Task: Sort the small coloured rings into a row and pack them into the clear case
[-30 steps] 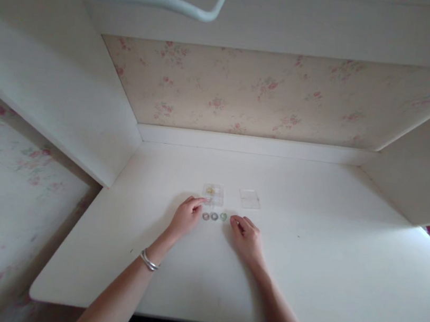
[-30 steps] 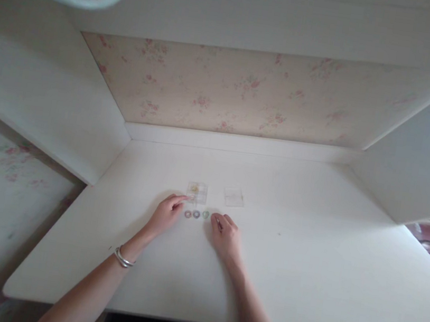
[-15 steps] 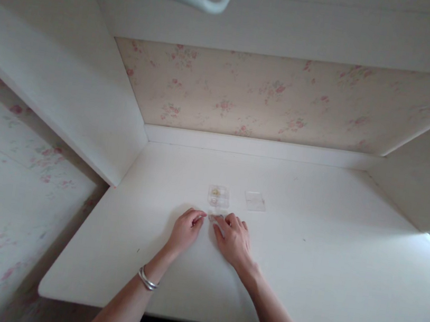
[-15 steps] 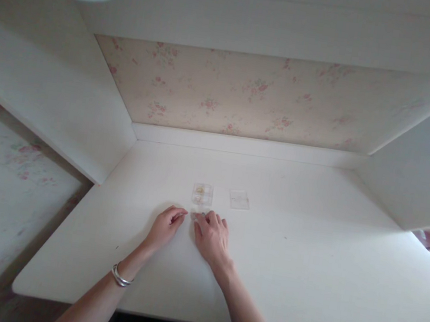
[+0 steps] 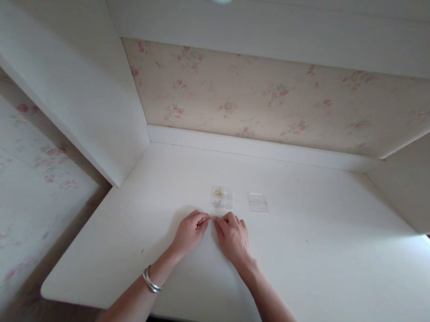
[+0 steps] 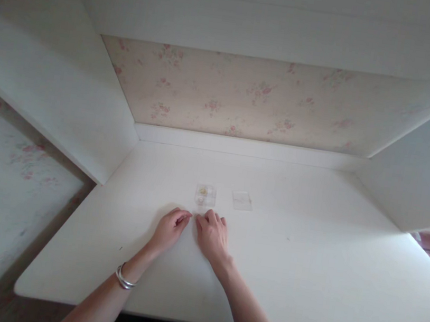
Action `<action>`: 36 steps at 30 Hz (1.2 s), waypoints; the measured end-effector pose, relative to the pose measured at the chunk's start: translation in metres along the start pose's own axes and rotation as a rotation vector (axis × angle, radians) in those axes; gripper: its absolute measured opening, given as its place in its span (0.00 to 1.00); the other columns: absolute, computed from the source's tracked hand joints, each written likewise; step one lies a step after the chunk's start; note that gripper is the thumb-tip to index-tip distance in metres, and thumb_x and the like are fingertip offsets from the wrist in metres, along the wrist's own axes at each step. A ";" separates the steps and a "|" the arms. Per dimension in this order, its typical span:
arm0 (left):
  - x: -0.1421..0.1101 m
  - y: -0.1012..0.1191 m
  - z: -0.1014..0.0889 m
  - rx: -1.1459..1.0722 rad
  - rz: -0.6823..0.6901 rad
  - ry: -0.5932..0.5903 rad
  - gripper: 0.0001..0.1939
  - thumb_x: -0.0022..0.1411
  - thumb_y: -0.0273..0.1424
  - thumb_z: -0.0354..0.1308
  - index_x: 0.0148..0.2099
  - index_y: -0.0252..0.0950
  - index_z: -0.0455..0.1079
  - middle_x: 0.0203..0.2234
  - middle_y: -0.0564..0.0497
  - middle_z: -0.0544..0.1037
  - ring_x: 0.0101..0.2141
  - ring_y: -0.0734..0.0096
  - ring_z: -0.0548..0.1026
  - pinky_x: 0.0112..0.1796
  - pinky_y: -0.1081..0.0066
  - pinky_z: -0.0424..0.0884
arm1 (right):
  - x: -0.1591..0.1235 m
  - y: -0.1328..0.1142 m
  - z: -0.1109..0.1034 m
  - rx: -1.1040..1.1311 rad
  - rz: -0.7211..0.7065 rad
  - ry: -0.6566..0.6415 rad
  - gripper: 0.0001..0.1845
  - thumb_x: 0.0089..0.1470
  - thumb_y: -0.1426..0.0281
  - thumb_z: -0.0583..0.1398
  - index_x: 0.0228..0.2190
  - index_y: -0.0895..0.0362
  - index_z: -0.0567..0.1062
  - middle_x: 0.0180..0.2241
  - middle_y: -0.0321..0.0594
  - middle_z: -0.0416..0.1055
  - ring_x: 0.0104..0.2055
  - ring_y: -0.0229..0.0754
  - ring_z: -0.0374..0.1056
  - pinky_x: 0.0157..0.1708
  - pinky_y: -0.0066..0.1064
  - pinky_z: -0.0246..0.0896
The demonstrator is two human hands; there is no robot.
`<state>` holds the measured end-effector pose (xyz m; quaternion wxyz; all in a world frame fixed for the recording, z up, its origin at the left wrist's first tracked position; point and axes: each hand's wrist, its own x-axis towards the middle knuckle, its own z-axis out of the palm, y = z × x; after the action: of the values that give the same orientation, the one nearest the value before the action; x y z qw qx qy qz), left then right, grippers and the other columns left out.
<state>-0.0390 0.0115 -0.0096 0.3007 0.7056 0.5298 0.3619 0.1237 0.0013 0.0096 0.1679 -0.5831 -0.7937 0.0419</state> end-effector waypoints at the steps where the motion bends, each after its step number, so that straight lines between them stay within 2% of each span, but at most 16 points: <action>1: 0.000 0.000 0.000 -0.003 0.000 0.000 0.09 0.63 0.28 0.50 0.40 0.38 0.71 0.33 0.51 0.74 0.33 0.73 0.71 0.36 0.74 0.67 | 0.000 0.000 0.000 0.002 -0.002 0.003 0.11 0.61 0.68 0.53 0.40 0.48 0.75 0.33 0.38 0.66 0.33 0.38 0.61 0.34 0.30 0.46; 9: -0.001 0.001 -0.001 -0.047 -0.003 -0.008 0.09 0.63 0.29 0.49 0.41 0.38 0.71 0.32 0.51 0.73 0.31 0.74 0.71 0.34 0.74 0.67 | -0.003 0.002 -0.001 0.112 0.022 0.086 0.12 0.61 0.68 0.52 0.38 0.51 0.76 0.31 0.38 0.66 0.34 0.37 0.63 0.35 0.29 0.49; 16: -0.003 0.001 -0.002 -0.046 0.013 -0.009 0.10 0.62 0.28 0.49 0.40 0.37 0.71 0.31 0.51 0.72 0.31 0.74 0.70 0.32 0.75 0.67 | 0.027 0.010 -0.009 0.142 0.099 0.179 0.12 0.60 0.67 0.53 0.38 0.51 0.77 0.32 0.38 0.66 0.33 0.37 0.63 0.35 0.29 0.50; 22: -0.004 0.003 -0.002 -0.019 0.025 0.002 0.10 0.62 0.26 0.49 0.40 0.37 0.71 0.33 0.51 0.73 0.33 0.74 0.71 0.34 0.74 0.67 | 0.045 0.010 -0.005 0.078 0.116 0.151 0.12 0.59 0.67 0.54 0.35 0.50 0.78 0.32 0.38 0.66 0.32 0.36 0.64 0.35 0.29 0.49; 28: -0.003 0.004 -0.003 -0.006 0.032 -0.025 0.10 0.62 0.25 0.49 0.39 0.37 0.71 0.31 0.51 0.73 0.32 0.74 0.71 0.34 0.75 0.67 | 0.025 0.024 -0.002 0.244 0.166 0.257 0.15 0.59 0.64 0.52 0.35 0.53 0.78 0.30 0.37 0.67 0.32 0.37 0.64 0.35 0.29 0.53; 36: -0.005 0.007 0.001 0.061 0.064 -0.042 0.10 0.63 0.26 0.48 0.40 0.38 0.71 0.34 0.51 0.74 0.35 0.73 0.73 0.35 0.75 0.68 | -0.020 0.052 0.006 0.569 0.374 0.317 0.21 0.56 0.55 0.53 0.33 0.57 0.79 0.25 0.37 0.65 0.25 0.38 0.61 0.27 0.29 0.56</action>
<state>-0.0354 0.0046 -0.0053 0.2785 0.7385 0.5113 0.3401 0.1749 -0.0004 -0.0138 0.4333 -0.6475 -0.5942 0.1998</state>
